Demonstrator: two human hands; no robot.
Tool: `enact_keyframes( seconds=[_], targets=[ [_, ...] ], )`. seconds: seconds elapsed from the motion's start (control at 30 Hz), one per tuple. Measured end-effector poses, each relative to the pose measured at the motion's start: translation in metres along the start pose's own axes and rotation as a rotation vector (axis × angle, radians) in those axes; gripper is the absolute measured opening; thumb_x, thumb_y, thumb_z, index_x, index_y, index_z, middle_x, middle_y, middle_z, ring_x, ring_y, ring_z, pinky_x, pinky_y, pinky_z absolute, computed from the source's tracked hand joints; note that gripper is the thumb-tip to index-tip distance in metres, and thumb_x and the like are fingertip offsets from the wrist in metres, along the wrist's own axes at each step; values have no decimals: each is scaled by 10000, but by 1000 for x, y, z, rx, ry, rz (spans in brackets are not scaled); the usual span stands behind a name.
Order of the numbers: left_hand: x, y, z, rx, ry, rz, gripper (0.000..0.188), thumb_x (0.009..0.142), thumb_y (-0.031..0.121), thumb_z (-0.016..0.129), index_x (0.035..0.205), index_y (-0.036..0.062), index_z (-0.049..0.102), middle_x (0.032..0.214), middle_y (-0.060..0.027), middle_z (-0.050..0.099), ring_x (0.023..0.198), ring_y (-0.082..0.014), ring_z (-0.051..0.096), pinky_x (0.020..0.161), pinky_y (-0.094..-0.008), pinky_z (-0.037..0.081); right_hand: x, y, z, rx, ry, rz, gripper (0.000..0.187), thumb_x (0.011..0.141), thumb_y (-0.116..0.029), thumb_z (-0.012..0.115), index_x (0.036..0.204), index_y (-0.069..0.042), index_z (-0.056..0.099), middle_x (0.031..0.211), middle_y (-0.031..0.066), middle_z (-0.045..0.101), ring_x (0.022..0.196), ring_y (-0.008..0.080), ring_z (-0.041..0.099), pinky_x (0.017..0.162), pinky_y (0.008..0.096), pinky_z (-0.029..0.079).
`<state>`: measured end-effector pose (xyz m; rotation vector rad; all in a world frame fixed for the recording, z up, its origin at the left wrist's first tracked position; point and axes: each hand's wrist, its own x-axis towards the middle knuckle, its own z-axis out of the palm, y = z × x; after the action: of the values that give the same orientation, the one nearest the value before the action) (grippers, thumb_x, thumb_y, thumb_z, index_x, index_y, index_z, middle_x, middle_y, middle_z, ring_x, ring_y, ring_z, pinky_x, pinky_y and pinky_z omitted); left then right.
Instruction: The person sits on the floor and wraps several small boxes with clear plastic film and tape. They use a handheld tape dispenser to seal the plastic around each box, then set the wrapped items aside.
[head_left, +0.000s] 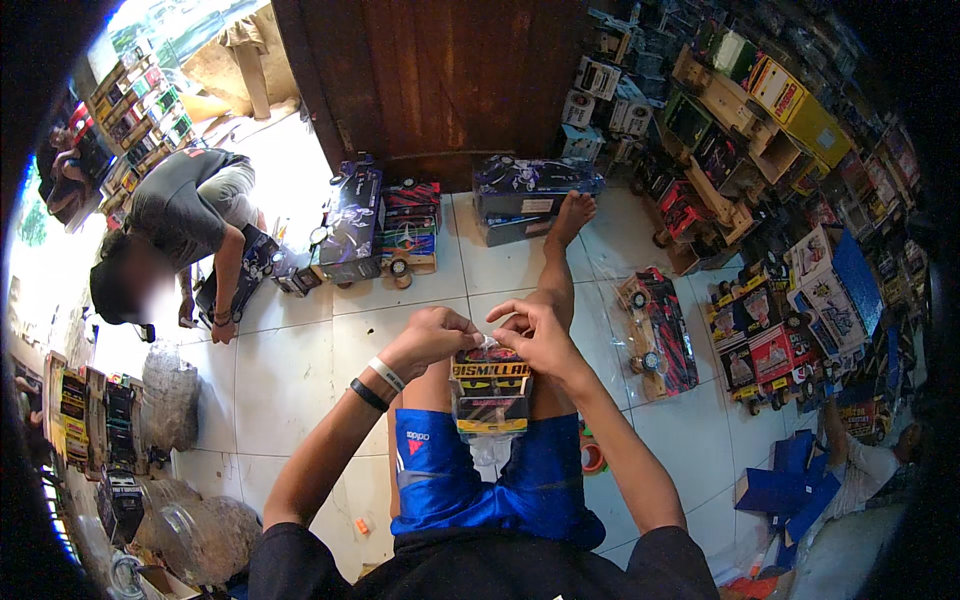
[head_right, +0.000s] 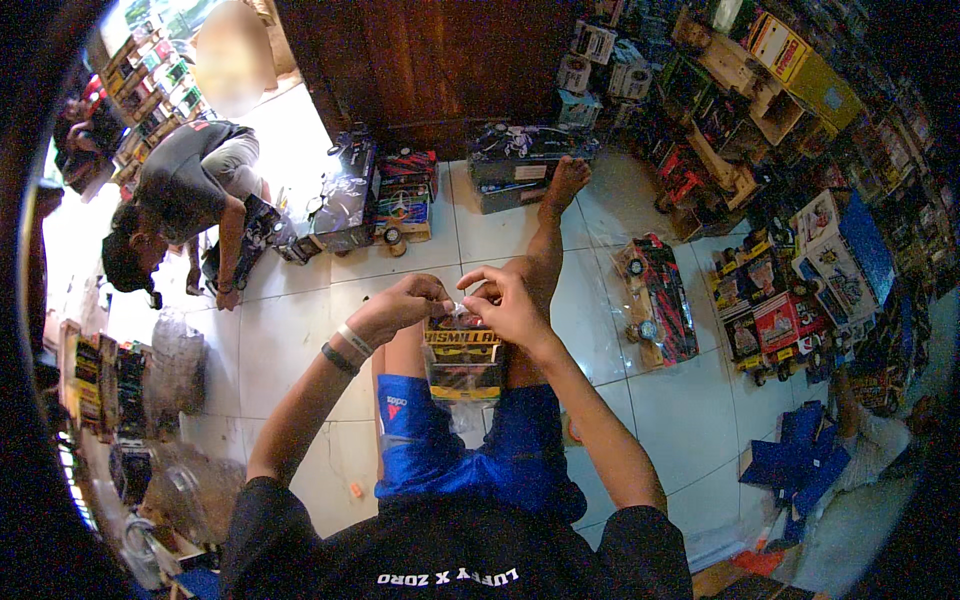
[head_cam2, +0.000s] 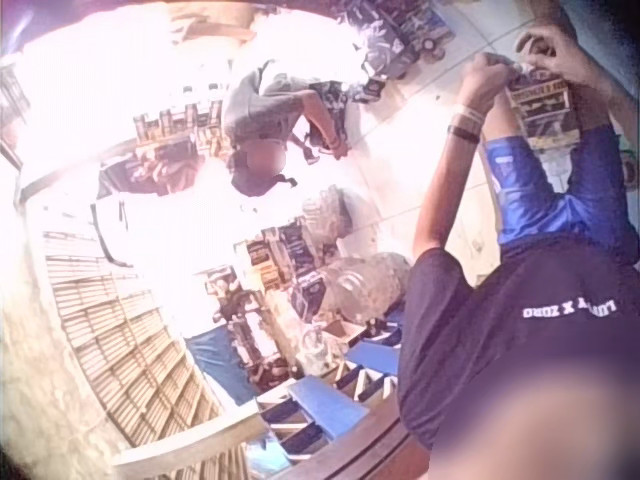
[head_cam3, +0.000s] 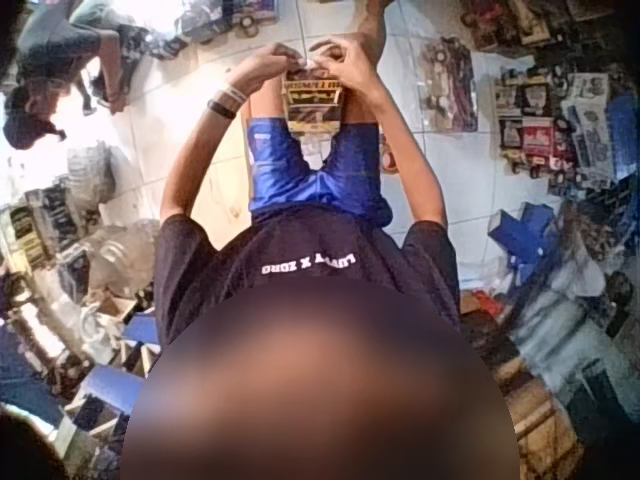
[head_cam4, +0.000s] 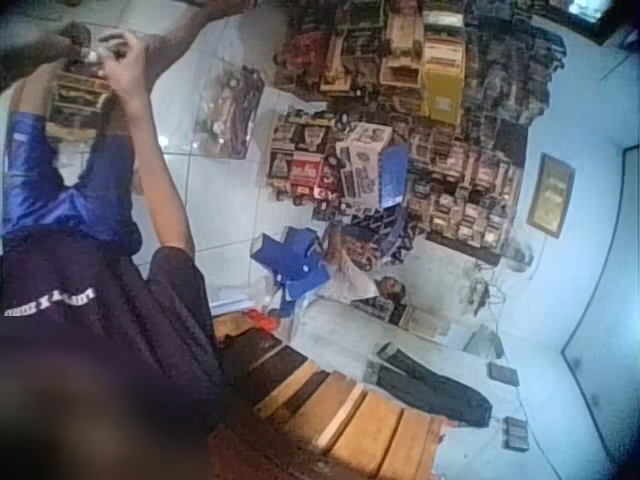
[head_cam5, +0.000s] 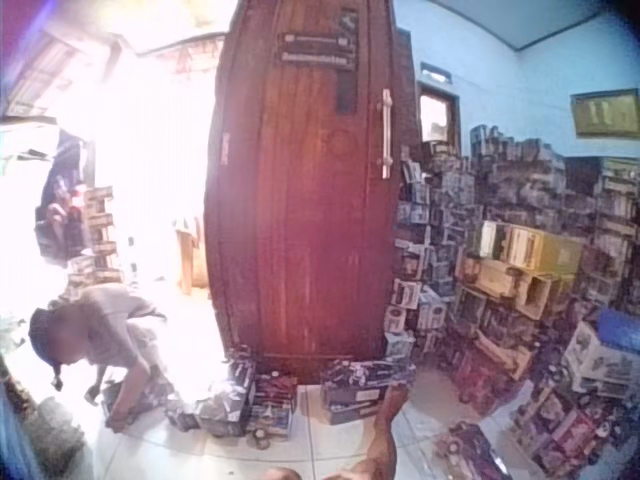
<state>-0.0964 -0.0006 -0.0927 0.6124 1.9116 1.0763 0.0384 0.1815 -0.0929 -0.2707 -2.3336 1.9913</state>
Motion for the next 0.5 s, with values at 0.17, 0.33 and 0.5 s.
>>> enact_keyframes(
  seconds=[0.17, 0.33, 0.5],
  targets=[
    [-13, 2, 7, 213, 192, 572, 184, 881, 153, 789, 1012, 25, 770, 923, -124, 753, 891, -262, 717, 806, -368, 564, 6, 14, -3, 274, 26, 213, 246, 965, -20, 756, 1203, -45, 694, 867, 53, 746, 747, 97, 680, 655, 255, 532],
    [-26, 5, 9, 635, 273, 823, 178, 810, 80, 732, 965, 29, 803, 903, -166, 762, 884, -361, 717, 799, -440, 578, 8, 18, -7, 341, -36, 269, 312, 961, -26, 782, 1243, -28, 651, 904, 63, 774, 821, 100, 721, 716, 239, 559],
    [-22, 8, 7, 747, 277, 914, 178, 787, 107, 746, 941, 54, 819, 899, -144, 782, 827, -345, 714, 777, -435, 575, 10, 17, -8, 364, -32, 306, 309, 960, -36, 791, 1225, -40, 631, 907, 65, 766, 823, 112, 723, 722, 241, 561]
  ],
)
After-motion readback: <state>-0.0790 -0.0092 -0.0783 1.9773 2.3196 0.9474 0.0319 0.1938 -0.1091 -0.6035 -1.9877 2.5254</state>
